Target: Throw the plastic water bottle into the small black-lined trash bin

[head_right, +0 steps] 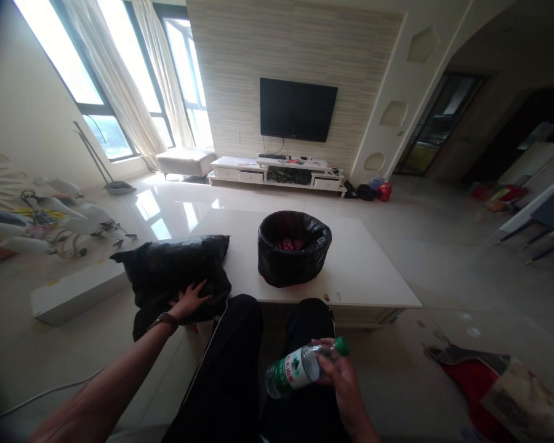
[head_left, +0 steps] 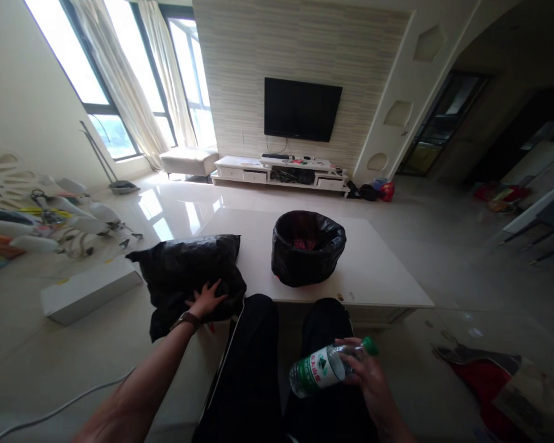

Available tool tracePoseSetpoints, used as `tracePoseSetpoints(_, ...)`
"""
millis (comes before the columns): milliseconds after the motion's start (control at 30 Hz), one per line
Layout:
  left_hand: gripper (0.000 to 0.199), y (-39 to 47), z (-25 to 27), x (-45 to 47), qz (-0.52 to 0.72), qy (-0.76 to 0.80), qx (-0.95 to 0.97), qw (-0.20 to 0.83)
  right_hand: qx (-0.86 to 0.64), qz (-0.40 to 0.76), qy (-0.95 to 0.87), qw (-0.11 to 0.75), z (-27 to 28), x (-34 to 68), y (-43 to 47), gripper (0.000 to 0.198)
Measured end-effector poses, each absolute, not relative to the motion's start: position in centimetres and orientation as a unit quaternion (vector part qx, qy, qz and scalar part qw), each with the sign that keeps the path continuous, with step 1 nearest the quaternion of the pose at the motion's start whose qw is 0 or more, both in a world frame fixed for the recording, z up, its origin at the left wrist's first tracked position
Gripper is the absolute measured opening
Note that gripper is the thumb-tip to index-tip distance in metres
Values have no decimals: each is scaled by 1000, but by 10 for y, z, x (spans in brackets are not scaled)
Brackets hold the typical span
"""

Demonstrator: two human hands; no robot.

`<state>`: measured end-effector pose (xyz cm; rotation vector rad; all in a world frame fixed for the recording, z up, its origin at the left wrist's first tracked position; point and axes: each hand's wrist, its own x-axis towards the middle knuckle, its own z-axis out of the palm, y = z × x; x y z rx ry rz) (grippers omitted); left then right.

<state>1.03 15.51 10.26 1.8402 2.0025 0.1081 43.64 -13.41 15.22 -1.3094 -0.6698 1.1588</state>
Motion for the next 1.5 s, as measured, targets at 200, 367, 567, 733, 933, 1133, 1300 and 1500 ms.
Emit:
tracePoseSetpoints(200,72,183,91,46,13,636,733,239,-550,520,-254,602,122,443,-133,50)
tracePoseSetpoints(367,57,196,106,68,45,572,788,222,-560,516,-269,590,124,440,-132,55)
tracePoseSetpoints(567,59,143,123,57,137,615,768,118,-552,501,-254,616,131,435,-135,53)
tracePoseSetpoints(733,104,86,86,32,92,619,766,149,-554,515,-279,591,131,439,-132,57)
tracePoseSetpoints(933,60,99,66,48,210,628,728,179,-547,519,-301,584,130,435,-130,57)
tracePoseSetpoints(1133,35,138,126,44,252,679,674,144,-556,490,-304,599,121,437,-137,57)
tracePoseSetpoints(1300,35,169,203,36,328,648,685,56,-545,492,-296,611,115,439,-136,55)
tracePoseSetpoints(1500,58,165,219,72,277,409,869,34,-553,489,-302,603,115,439,-133,56)
